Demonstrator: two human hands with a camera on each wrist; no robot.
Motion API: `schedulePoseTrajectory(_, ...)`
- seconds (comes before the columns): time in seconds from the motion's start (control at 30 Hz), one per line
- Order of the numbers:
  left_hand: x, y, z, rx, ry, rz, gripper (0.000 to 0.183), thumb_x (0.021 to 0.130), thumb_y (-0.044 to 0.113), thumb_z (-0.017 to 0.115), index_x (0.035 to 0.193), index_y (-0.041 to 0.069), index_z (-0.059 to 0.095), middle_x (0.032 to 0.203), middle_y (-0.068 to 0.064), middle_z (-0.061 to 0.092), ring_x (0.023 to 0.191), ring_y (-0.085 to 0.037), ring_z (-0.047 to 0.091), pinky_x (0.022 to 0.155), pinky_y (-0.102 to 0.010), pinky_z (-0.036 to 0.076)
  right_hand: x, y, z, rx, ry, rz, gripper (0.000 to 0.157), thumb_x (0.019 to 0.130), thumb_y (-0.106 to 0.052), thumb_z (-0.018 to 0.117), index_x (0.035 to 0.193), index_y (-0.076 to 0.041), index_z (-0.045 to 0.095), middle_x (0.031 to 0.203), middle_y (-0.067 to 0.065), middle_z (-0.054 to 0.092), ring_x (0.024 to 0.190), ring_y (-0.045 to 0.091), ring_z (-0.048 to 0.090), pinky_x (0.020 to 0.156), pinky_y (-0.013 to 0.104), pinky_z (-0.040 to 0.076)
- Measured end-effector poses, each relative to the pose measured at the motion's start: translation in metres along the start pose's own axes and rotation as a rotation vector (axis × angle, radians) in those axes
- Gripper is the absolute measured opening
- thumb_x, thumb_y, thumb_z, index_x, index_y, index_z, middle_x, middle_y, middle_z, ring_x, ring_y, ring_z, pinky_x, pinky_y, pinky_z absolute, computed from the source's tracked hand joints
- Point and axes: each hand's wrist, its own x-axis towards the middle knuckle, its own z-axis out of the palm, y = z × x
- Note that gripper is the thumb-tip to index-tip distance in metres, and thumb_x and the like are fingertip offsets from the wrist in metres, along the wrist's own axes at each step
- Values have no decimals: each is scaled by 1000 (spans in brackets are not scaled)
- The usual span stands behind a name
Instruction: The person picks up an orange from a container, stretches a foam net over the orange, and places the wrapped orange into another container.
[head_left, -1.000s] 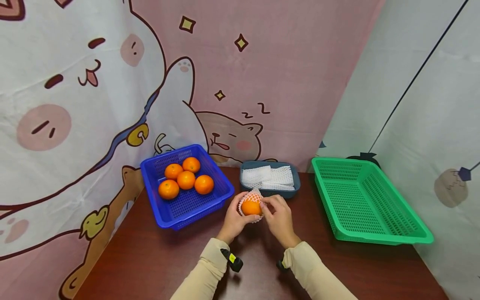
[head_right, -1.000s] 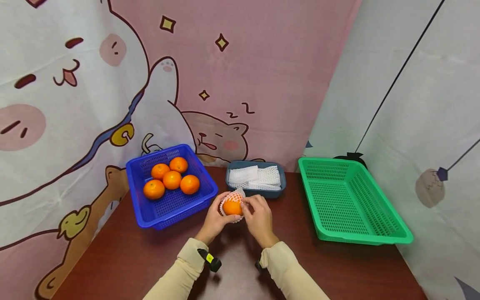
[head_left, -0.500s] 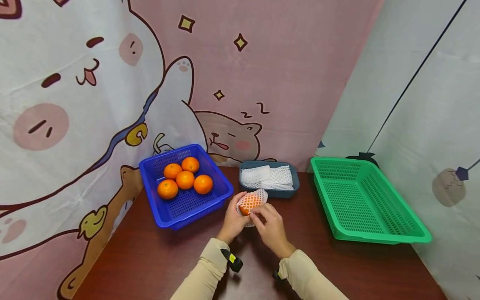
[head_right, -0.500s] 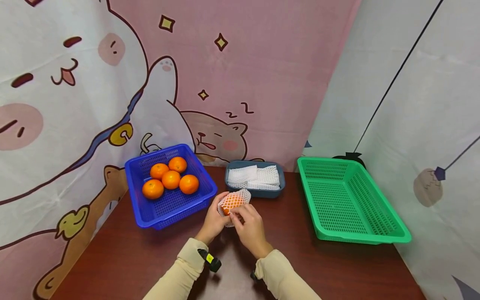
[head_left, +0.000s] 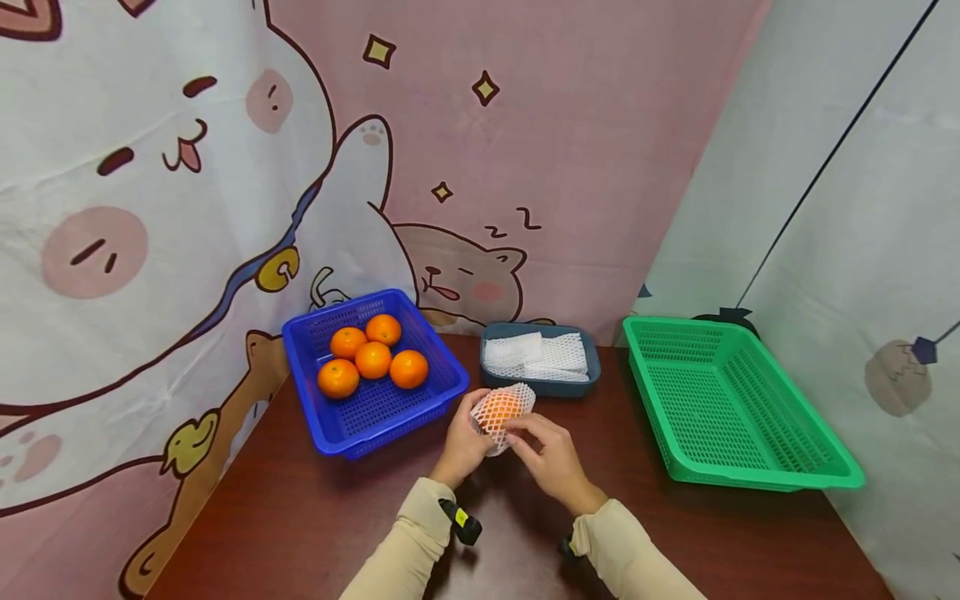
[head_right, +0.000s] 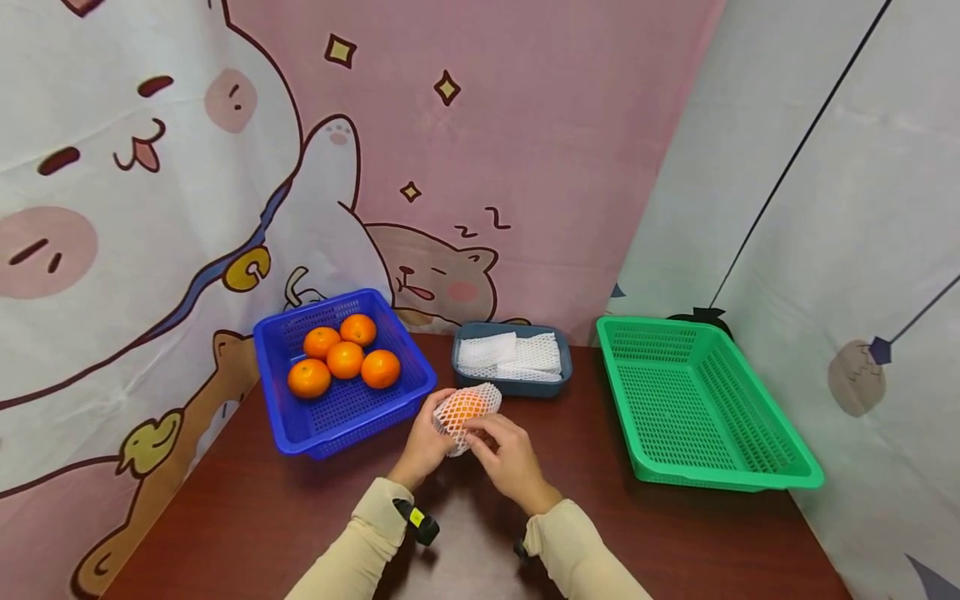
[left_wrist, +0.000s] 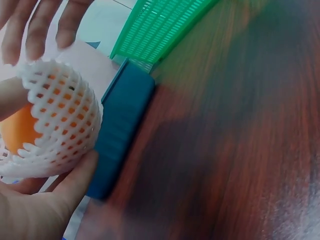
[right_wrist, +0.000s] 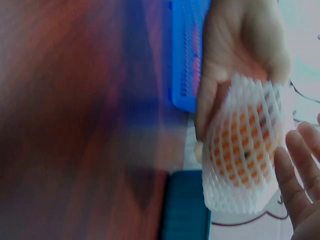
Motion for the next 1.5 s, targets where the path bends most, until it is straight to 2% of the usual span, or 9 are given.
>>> schedulePoseTrajectory(0.1,0,1,-2,-12,-21,-33,80,55,-24,51,133,-10,43,129,-24,53,108,-29,51,87,-29,43,5,6,-12,-21,38,0,24,82,0,74,106,-4,70,96,5,66,83,18,60,63,26,51)
schedulePoseTrajectory(0.2,1,1,-4,-34,-71,-69,83,53,-23,49,134,-8,44,128,-21,53,103,-24,50,84,-28,43,12,13,-26,-73,-5,75,44,82,-12,76,124,-8,63,121,10,60,109,25,52,84,42,49)
schedulePoseTrajectory(0.37,4,-17,-5,-79,-171,-97,85,54,-24,48,136,-2,45,125,-15,54,100,-20,51,80,-27,44,19,24,-45,-55,-277,213,88,79,-33,79,152,-21,31,159,7,20,141,33,18,101,69,27)
schedulePoseTrajectory(0.5,4,-32,-5,-141,-239,-113,85,56,-24,48,137,1,46,124,-12,54,100,-20,53,79,-26,46,20,27,-52,-14,-454,236,105,73,-41,84,156,-23,21,161,4,12,144,34,13,102,69,25)
schedulePoseTrajectory(0.6,3,-34,-5,-189,-278,-131,84,56,-21,48,137,2,46,124,-11,55,100,-20,55,79,-26,48,18,28,-53,29,-515,240,109,70,-41,86,156,-25,20,161,4,13,144,31,15,104,66,25)
schedulePoseTrajectory(1.07,1,-31,-1,-374,-335,-244,74,71,-21,51,141,0,41,124,-11,54,99,-21,58,78,-30,53,0,32,-36,108,-366,221,92,69,-27,89,147,-19,40,143,1,45,124,21,46,103,43,37)
schedulePoseTrajectory(1.23,-1,-30,-5,-398,-310,-303,69,77,-14,44,144,1,38,128,-13,51,97,-22,58,77,-33,54,-2,26,-37,103,-331,303,86,71,-30,87,145,-21,43,140,0,48,121,22,48,100,49,39)
schedulePoseTrajectory(1.33,-3,-29,-8,-425,-269,-276,62,83,-6,44,144,-2,36,135,-17,48,103,-23,58,80,-35,53,-5,33,-36,100,-317,340,84,72,-36,86,144,-28,43,140,-4,48,119,20,49,99,52,39)
schedulePoseTrajectory(1.5,-4,-26,-9,-387,-206,-168,52,89,0,43,141,-3,40,142,-21,44,120,-31,50,90,-39,49,-8,40,-35,110,-296,378,86,71,-37,86,145,-23,44,139,-4,49,118,21,49,100,54,38)
